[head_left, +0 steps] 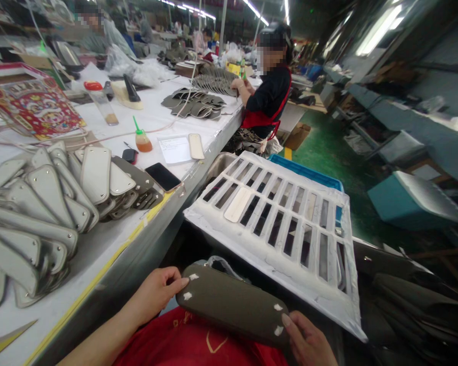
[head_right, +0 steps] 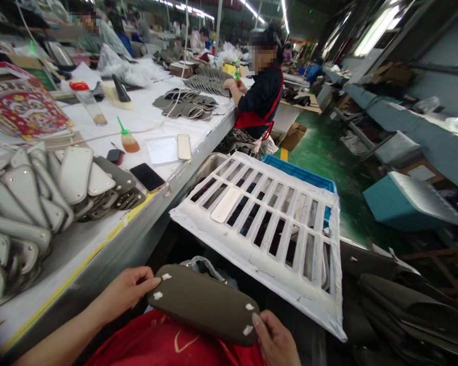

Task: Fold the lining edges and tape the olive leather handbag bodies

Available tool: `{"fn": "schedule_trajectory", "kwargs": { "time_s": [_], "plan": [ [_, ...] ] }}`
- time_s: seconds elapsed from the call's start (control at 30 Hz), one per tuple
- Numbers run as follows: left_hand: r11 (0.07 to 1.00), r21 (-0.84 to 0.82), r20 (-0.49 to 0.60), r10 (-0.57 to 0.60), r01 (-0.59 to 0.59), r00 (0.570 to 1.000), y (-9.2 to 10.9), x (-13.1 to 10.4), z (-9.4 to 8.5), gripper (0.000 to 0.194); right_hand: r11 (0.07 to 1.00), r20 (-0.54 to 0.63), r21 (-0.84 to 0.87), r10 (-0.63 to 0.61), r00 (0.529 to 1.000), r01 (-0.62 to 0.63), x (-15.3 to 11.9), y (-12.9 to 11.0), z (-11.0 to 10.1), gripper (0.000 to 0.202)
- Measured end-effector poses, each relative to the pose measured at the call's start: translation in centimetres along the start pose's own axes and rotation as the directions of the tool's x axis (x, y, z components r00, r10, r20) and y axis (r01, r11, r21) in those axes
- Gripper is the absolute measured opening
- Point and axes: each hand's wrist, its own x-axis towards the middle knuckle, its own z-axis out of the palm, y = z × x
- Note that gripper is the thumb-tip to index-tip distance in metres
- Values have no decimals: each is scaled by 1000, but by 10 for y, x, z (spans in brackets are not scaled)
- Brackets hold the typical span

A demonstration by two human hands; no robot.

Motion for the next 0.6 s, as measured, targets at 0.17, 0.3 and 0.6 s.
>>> {"fn": "schedule_trajectory", "kwargs": {
  "time_s": [0.17, 0.3, 0.6],
  "plan": [
    [981, 184, -7, 62, -60, 998, 7, 0, -5, 37, 995, -22, -98, -19, 1000, 16, 1, 0, 0, 40],
    [926, 364, -16, 113, -99, 994, 12, 2, -10, 35, 980, -50, -189, -67, 997, 56, 5, 6, -1, 41],
    [815, 562, 41, 139, -138, 989, 9, -3, -8, 36, 993, -12, -78, -85, 996, 84, -3, -2, -8, 31]
  ]
}}
